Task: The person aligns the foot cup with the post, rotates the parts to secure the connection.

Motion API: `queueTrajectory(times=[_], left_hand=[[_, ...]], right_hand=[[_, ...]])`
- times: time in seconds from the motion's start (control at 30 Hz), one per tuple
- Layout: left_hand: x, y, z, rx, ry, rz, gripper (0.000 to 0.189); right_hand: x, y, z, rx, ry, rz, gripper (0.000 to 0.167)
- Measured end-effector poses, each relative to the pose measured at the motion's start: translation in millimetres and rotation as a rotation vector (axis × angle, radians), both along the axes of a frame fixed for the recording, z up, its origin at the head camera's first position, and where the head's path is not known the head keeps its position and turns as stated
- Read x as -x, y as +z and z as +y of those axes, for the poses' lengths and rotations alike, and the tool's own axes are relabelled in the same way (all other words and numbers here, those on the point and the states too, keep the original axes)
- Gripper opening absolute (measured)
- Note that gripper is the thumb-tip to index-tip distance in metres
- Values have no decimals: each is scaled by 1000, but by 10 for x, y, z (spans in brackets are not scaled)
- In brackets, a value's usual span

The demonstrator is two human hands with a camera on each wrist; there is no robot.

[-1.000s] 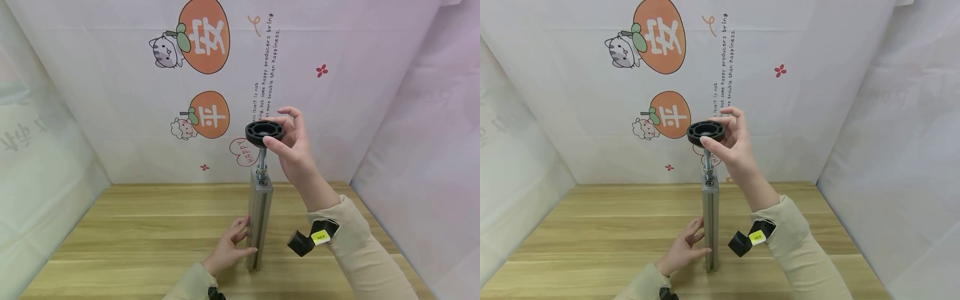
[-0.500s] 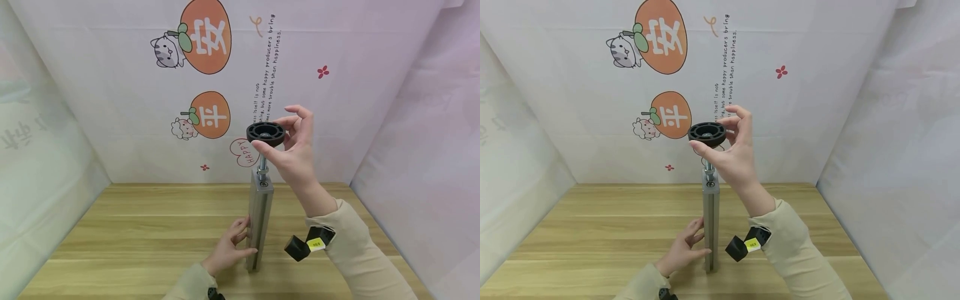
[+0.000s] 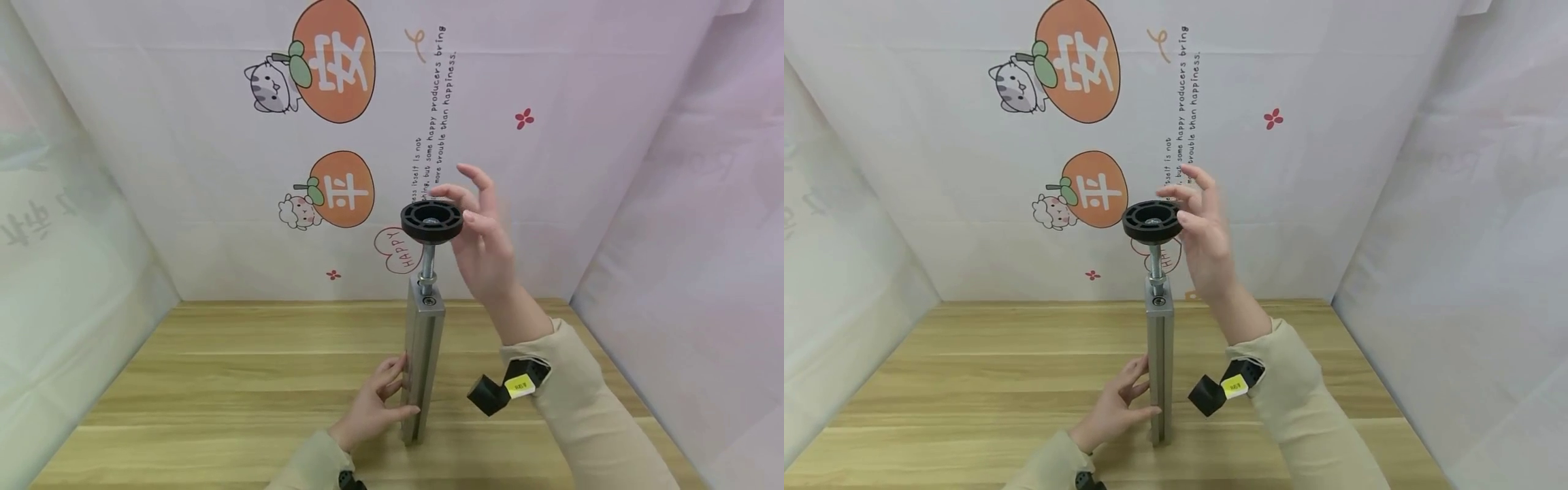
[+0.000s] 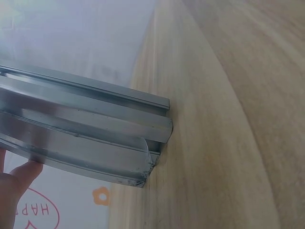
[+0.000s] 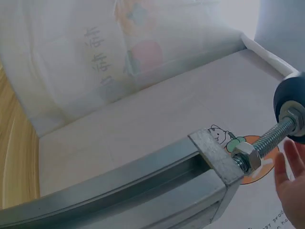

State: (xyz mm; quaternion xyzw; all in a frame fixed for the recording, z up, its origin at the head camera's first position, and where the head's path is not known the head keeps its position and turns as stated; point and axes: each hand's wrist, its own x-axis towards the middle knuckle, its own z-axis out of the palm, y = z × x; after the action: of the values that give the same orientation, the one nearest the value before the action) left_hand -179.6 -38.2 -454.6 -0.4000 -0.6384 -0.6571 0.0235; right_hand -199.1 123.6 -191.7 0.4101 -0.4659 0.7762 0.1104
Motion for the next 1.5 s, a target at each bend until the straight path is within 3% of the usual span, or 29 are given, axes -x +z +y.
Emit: queueTrajectory(times=[0.1,0.2,0.33,0.47,0.9,1.27,1.5], left_hand=[[6,-9,-1,-10,-6,18,82],[2,-6,-3,-13,-6,15,82],[-17,3,-12,2,10,-19,83],[-30,15,-11,22,25,-50,83],[-41,32,-10,4,18,-38,84],[2,12,11,-6,0,10,84],[1,-1,11,-34,-10,36,84]], right_hand=[[33,10,54,-43,224,-93,47],[69,5,95,-73,367,-147,48],[116,-8,121,-86,517,-153,49],[139,-5,118,-110,595,-137,48],[142,-11,87,-97,596,-141,38],[125,-42,105,-51,481,-111,30],[108,-69,136,-94,411,-75,27]])
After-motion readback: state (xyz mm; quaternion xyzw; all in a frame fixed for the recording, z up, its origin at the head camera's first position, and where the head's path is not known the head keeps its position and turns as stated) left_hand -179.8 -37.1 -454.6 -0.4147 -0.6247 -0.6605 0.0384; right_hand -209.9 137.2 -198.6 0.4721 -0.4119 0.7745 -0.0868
